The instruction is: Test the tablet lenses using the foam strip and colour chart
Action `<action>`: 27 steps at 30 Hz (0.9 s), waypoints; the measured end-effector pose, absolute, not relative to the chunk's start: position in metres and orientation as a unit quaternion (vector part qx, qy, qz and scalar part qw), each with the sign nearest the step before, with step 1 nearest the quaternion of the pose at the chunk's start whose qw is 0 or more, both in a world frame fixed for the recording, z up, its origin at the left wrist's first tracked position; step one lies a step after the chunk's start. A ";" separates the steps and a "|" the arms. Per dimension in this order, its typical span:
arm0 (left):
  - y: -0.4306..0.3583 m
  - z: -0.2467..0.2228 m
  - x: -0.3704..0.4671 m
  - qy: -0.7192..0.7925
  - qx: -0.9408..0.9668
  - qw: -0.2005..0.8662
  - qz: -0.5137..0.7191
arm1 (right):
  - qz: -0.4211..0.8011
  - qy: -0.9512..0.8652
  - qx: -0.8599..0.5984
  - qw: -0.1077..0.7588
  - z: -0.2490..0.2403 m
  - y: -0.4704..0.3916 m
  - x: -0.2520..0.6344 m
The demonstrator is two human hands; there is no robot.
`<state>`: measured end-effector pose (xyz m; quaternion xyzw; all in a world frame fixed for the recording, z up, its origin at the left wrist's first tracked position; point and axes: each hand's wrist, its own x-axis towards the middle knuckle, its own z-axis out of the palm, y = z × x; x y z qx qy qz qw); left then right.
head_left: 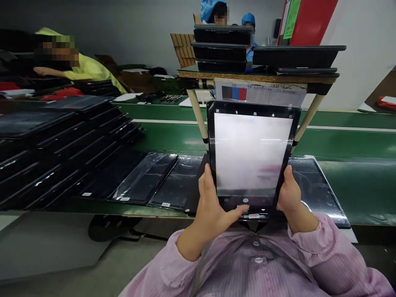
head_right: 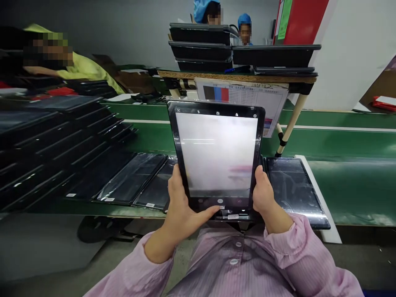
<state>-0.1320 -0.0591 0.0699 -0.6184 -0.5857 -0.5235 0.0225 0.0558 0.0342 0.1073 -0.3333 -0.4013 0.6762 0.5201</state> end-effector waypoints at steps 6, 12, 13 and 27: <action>-0.060 0.069 -0.119 -0.633 -0.584 0.036 -0.508 | 0.650 -0.422 -0.338 0.533 0.107 0.036 0.055; -0.060 0.073 -0.115 -0.630 -0.530 -0.075 -0.562 | 0.582 -0.521 -0.348 0.518 0.105 0.041 0.057; -0.061 0.074 -0.115 -0.630 -0.529 -0.079 -0.563 | 0.575 -0.528 -0.350 0.517 0.105 0.041 0.057; -0.065 0.099 -0.150 -0.460 -0.207 -0.424 -0.753 | 0.391 -0.725 -0.294 0.484 0.137 0.029 0.064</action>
